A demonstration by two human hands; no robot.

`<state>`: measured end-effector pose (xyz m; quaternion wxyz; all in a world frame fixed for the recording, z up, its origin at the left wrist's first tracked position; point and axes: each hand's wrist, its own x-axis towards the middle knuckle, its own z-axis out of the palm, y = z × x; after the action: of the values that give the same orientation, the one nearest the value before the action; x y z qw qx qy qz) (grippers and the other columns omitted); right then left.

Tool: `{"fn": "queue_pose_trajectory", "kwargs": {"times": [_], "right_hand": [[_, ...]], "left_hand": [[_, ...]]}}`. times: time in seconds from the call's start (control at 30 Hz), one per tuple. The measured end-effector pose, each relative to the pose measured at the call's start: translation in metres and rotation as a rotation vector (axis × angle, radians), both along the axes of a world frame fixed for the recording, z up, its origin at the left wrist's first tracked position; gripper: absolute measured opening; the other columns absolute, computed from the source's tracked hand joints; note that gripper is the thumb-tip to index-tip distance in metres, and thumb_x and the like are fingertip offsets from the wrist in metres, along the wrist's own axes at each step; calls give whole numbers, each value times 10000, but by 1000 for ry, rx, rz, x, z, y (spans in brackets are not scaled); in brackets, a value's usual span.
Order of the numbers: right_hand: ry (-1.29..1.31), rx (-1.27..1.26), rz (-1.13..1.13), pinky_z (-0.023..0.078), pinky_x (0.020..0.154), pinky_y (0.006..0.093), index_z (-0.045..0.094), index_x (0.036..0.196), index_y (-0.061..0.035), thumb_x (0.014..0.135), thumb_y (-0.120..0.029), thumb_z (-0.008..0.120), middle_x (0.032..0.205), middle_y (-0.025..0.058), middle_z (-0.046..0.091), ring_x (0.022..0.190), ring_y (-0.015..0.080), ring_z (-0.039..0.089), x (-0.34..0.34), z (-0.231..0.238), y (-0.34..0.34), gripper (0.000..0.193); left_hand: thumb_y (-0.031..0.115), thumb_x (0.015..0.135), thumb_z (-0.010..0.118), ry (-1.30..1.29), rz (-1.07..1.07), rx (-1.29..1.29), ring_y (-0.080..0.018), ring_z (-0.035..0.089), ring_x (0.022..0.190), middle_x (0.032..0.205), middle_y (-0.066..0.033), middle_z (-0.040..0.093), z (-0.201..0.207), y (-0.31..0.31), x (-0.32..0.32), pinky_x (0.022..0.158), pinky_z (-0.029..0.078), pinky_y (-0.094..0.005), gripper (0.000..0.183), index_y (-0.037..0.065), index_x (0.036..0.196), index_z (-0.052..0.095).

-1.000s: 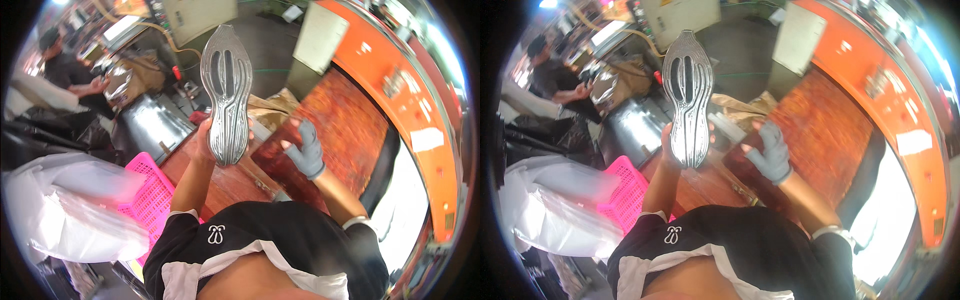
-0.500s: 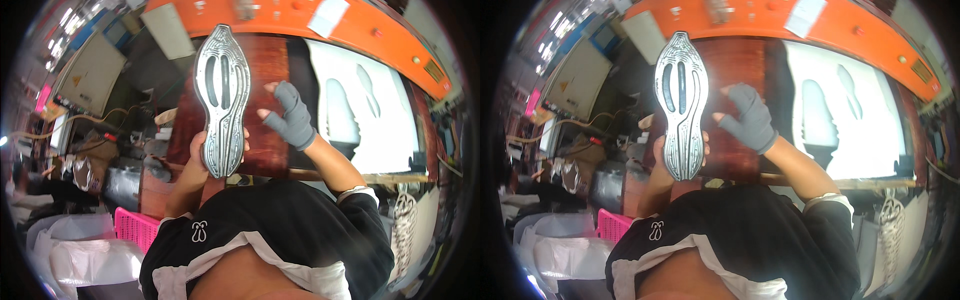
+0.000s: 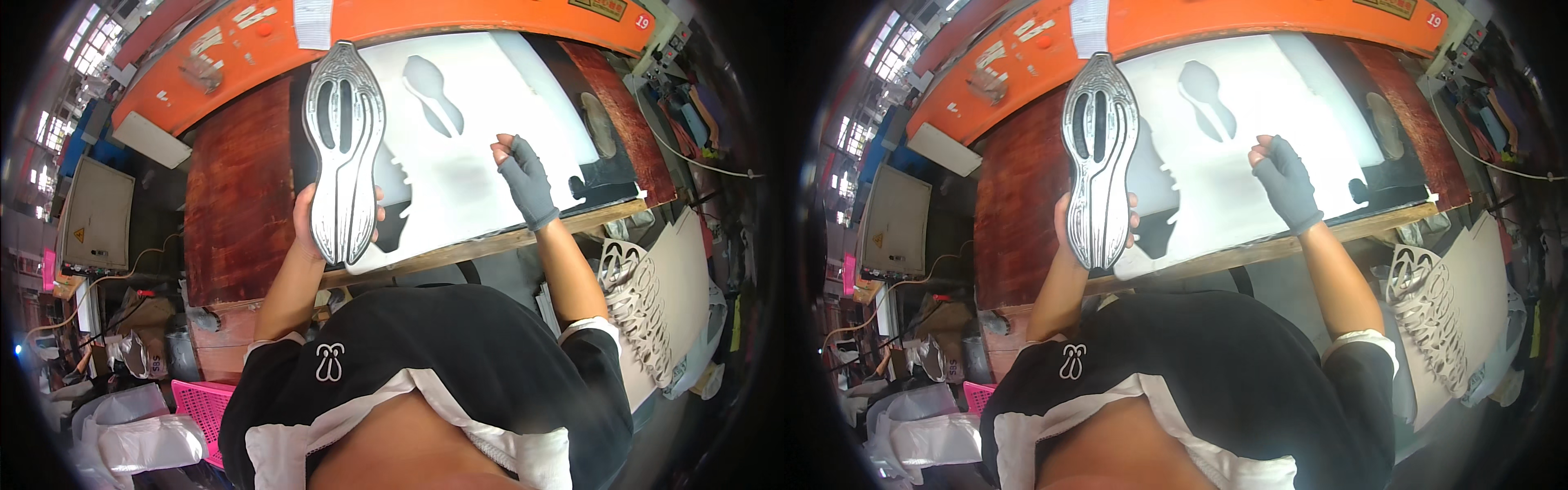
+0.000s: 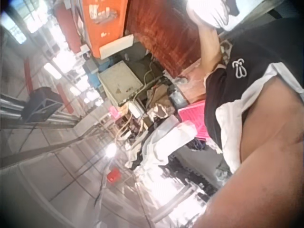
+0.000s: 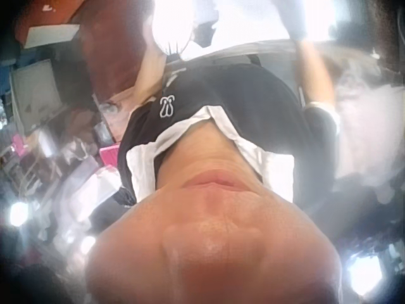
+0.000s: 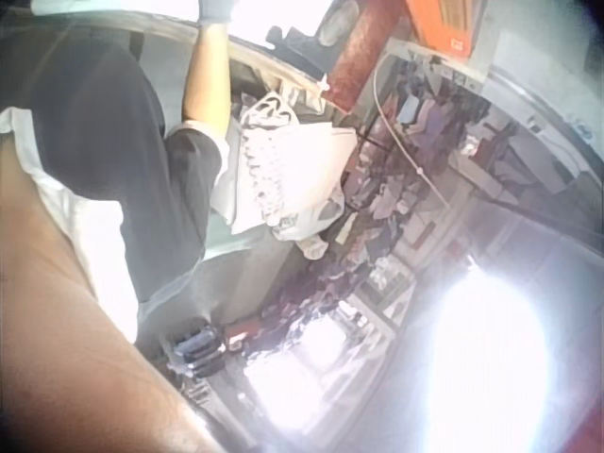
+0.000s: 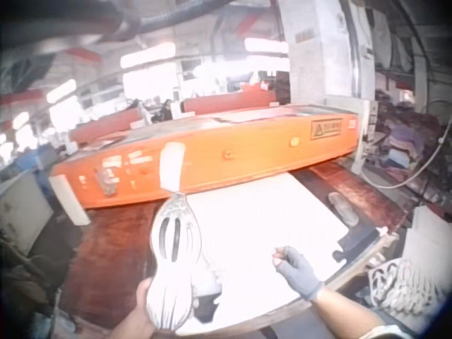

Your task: The person sorts white cutout pieces from a pink basket into a plastic bag, then places a large white sheet with cutouts onto a table and smooths it. The person continues to handle cutouts and sheets, organizing them on the work surface.

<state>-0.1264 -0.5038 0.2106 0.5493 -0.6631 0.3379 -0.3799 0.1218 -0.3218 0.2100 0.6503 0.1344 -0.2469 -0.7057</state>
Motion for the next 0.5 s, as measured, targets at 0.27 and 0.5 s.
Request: {"fn": "queue_pose_trajectory", "kwargs": {"times": [0.27,0.5], "right_hand": [[52,89,-82,402,838,243,485,1139,36,860,-210,541,1011,72,567,931,133,522,-39,-25,-66,376],[157,51,-171,398,778,222,487,1129,31,850,-240,552,941,50,550,866,103,490,-67,-47,-118,395]], "left_hand": [[480,831,354,17,-151,105,-371,551,936,1088,-264,480,-6,-92,-29,654,532,-463,665,-38,1248,351],[464,844,348,106,-243,82,-401,509,996,1166,-292,437,-29,-174,-23,696,501,-510,635,6,1285,327]]}}
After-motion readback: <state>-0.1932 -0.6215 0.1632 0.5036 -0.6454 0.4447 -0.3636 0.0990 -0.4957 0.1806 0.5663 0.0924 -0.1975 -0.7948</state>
